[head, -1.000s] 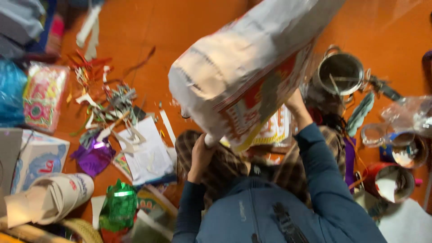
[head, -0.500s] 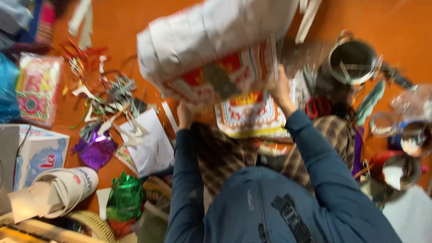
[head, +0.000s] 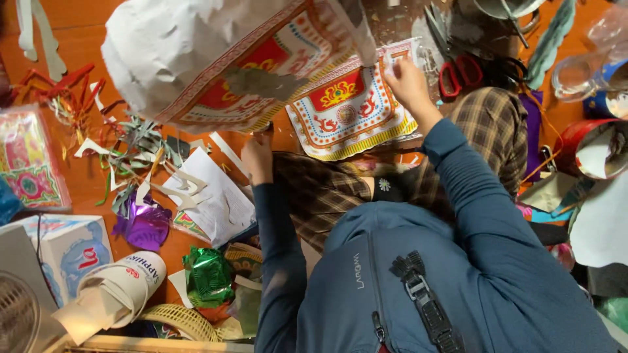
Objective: Decorating a paper mache horse with decorative paper and glue
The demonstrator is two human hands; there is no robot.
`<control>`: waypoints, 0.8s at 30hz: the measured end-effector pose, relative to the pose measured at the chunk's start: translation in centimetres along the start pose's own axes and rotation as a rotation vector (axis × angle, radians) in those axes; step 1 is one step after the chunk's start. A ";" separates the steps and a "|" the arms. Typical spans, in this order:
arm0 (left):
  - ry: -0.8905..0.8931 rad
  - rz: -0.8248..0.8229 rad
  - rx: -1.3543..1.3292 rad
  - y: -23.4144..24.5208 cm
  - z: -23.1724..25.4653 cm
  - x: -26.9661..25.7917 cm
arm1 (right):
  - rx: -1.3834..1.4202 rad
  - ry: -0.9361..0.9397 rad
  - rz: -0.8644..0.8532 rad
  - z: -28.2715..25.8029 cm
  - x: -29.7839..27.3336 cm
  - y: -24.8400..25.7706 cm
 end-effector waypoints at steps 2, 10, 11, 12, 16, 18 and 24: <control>0.034 -0.176 0.223 -3.2 0.8 -1.6 | -0.276 -0.231 0.050 7.0 -2.8 -1.2; -0.320 -0.147 0.059 -8.9 7.5 -4.1 | 0.040 -0.604 -0.020 10.3 -6.6 -6.5; -0.365 -0.086 -0.022 -8.6 7.5 -4.2 | 0.031 -0.606 -0.089 9.9 -6.5 -7.1; -0.367 -0.083 -0.018 -7.8 7.8 -4.3 | 0.035 -0.605 -0.089 10.7 -6.6 -7.9; -0.376 -0.068 -0.129 -3.9 10.2 -5.0 | -0.053 -0.550 0.005 14.4 -7.0 -7.8; -0.306 -0.102 -0.158 -3.4 11.1 -5.2 | -0.088 -0.546 0.064 15.4 -7.4 -5.3; -0.353 -0.054 -0.277 -8.0 14.1 -6.9 | -0.056 -0.491 0.279 10.5 -7.7 4.6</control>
Point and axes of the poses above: each hand's wrist, its own x-axis towards the middle knuckle, its own y-axis out of the back of the hand, z = x × y, the point moved 3 cm from there along x, towards the middle knuckle, and after that the axes turned 3 degrees about -y, right-handed, at the moved point
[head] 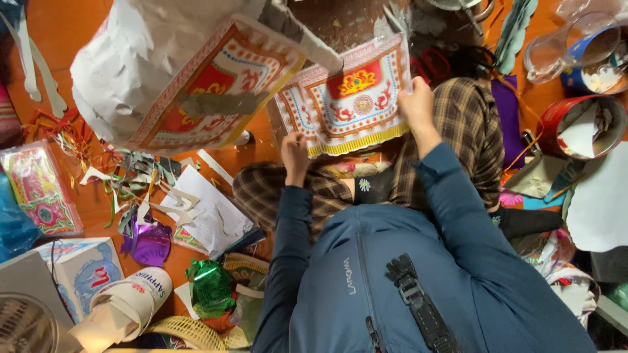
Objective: Decorating a paper mache horse with decorative paper and glue
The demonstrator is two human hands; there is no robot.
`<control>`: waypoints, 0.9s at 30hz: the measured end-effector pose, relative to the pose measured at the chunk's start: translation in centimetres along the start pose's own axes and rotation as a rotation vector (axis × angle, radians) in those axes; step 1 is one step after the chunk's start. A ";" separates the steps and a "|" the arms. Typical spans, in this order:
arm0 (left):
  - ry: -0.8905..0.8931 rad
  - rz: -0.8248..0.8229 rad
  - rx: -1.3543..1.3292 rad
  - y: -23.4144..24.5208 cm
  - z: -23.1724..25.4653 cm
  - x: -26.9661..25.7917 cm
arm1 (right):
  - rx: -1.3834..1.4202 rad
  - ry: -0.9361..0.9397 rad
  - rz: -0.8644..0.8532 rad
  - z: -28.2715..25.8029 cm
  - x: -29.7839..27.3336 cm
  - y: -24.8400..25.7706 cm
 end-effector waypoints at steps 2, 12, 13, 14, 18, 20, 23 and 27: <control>0.116 -0.155 -0.249 -5.2 -1.0 -1.5 | 0.034 0.043 0.068 -1.0 -0.5 4.4; -0.114 -0.317 -0.025 -17.9 15.1 4.6 | 0.498 -0.043 -0.020 9.5 -4.6 26.4; -0.057 -0.309 0.077 -18.9 15.9 4.9 | 0.594 -0.105 -0.030 10.3 -5.4 27.0; -0.001 -0.303 0.180 -19.7 16.5 5.3 | 0.692 -0.172 -0.039 11.1 -6.3 27.5; -0.065 -0.221 0.265 -19.9 16.0 5.3 | 0.772 -0.274 -0.088 13.6 -7.4 27.4; -0.013 -0.209 0.129 -19.3 15.3 5.4 | 0.810 -0.339 -0.126 14.4 -7.3 26.9; 0.121 -0.256 -0.202 -17.6 14.9 5.0 | 0.821 -0.348 -0.132 13.4 -6.3 26.5; 0.214 -0.213 -0.492 -16.4 11.6 3.3 | 0.685 -0.324 -0.196 11.4 -3.8 25.8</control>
Point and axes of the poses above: each hand's wrist, its own x-axis towards the middle knuckle, its own y-axis out of the back of the hand, z = x × y, the point moved 3 cm from there along x, towards the middle knuckle, and after that the axes turned 3 degrees about -y, right-handed, at the moved point
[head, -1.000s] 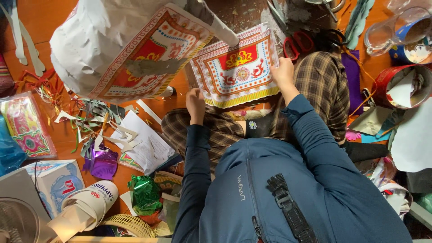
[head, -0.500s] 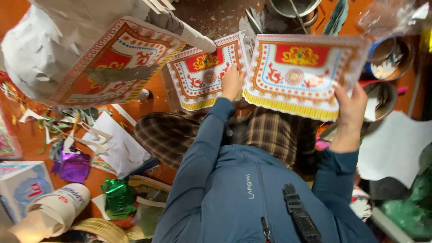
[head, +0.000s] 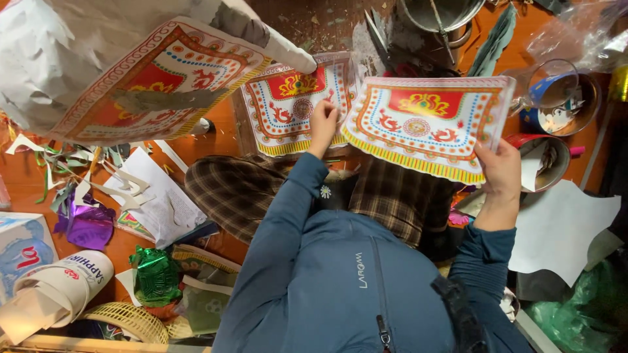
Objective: Decorating a paper mache horse with decorative paper and glue
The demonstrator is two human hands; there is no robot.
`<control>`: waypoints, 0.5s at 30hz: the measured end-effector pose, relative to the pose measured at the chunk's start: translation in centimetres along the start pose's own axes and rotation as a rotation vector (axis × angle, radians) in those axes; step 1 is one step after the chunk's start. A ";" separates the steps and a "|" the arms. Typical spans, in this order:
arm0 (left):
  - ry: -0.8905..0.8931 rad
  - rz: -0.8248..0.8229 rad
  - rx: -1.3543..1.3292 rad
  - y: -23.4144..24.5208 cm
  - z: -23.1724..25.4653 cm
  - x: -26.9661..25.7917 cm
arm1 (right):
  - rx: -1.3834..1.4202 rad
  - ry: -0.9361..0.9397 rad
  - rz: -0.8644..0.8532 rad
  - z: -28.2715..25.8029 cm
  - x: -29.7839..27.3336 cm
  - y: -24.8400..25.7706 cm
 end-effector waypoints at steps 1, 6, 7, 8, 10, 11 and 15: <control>-0.032 0.034 -0.077 1.1 0.7 -1.0 | -0.029 -0.025 -0.044 -0.3 0.7 -0.4; -0.120 0.023 -0.129 5.8 5.0 -4.4 | -0.179 -0.032 -0.144 -4.6 1.0 -4.4; -0.193 -0.009 -0.130 6.3 5.5 -4.6 | -0.191 0.043 -0.182 -5.4 0.9 -5.3; -0.266 -0.041 -0.130 6.8 6.1 -4.8 | -0.202 0.117 -0.220 -6.1 0.8 -6.1; -0.295 -0.031 -0.058 7.5 6.9 -5.3 | -0.262 0.142 -0.235 -6.4 0.3 -6.7; -0.323 -0.029 0.015 7.7 7.4 -5.7 | -0.319 0.164 -0.244 -6.5 -0.1 -7.0; -0.299 -0.129 0.056 5.6 4.0 -6.1 | -0.305 0.038 -0.298 -6.0 -0.9 -7.4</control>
Point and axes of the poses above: each hand's wrist, its own x-axis towards the middle knuckle, its own y-axis out of the back of the hand, z = x × y, the point moved 3 cm from there along x, towards the middle knuckle, and after that the axes turned 3 degrees about -y, right-handed, at the moved point
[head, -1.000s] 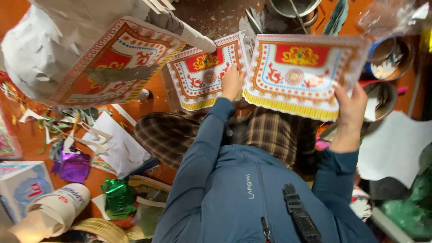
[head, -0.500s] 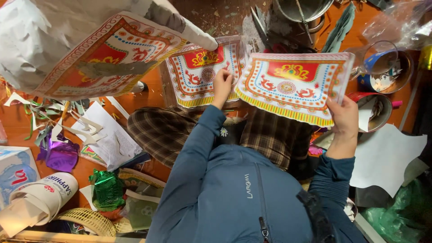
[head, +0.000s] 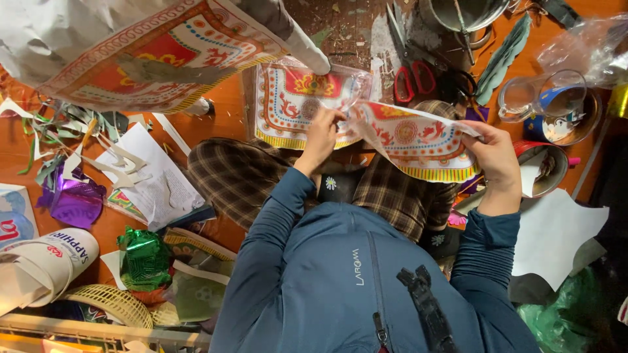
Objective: Decorating a paper mache horse with decorative paper and glue
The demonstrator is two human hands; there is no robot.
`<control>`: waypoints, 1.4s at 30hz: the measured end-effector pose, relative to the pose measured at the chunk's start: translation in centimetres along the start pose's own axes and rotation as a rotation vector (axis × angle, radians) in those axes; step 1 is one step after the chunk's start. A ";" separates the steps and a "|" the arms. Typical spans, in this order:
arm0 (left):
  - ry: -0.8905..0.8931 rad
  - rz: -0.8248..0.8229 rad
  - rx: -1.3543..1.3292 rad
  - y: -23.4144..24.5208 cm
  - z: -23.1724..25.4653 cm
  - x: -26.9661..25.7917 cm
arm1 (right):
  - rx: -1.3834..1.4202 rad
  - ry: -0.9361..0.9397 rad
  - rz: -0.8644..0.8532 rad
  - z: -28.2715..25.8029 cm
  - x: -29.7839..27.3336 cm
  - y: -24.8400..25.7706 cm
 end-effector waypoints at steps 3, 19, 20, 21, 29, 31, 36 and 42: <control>0.046 -0.106 0.016 -1.4 0.1 -1.0 | 0.180 0.014 0.006 1.2 0.4 -0.3; 0.122 -0.093 0.749 -4.1 0.5 -1.5 | 0.108 0.171 0.382 5.8 -1.8 -5.9; 0.066 -0.083 0.766 -4.1 1.2 -1.5 | 0.071 0.163 0.353 5.4 -2.2 -6.3; 0.065 -0.080 0.765 -4.2 1.4 -1.1 | 0.070 0.165 0.353 6.0 -1.5 -5.6; -0.233 0.046 0.629 -6.0 -1.0 0.3 | -0.024 0.109 0.066 5.0 0.0 -7.4; -0.252 -0.005 0.520 -6.5 -0.4 0.3 | -0.009 0.105 0.040 5.3 0.6 -8.5; -0.239 -0.054 0.269 -4.6 4.2 -0.8 | 0.042 0.061 0.019 5.9 0.0 -8.6; -0.256 0.076 -0.030 1.0 12.2 -0.9 | 0.187 0.086 0.122 1.4 -6.2 -2.6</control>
Point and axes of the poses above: each hand's wrist, its own x-axis towards the middle knuckle, its own y-axis out of the back of the hand, z = x × y, the point moved 3 cm from there along x, towards the middle knuckle, and after that the axes turned 3 degrees about -y, right-handed, at the moved point
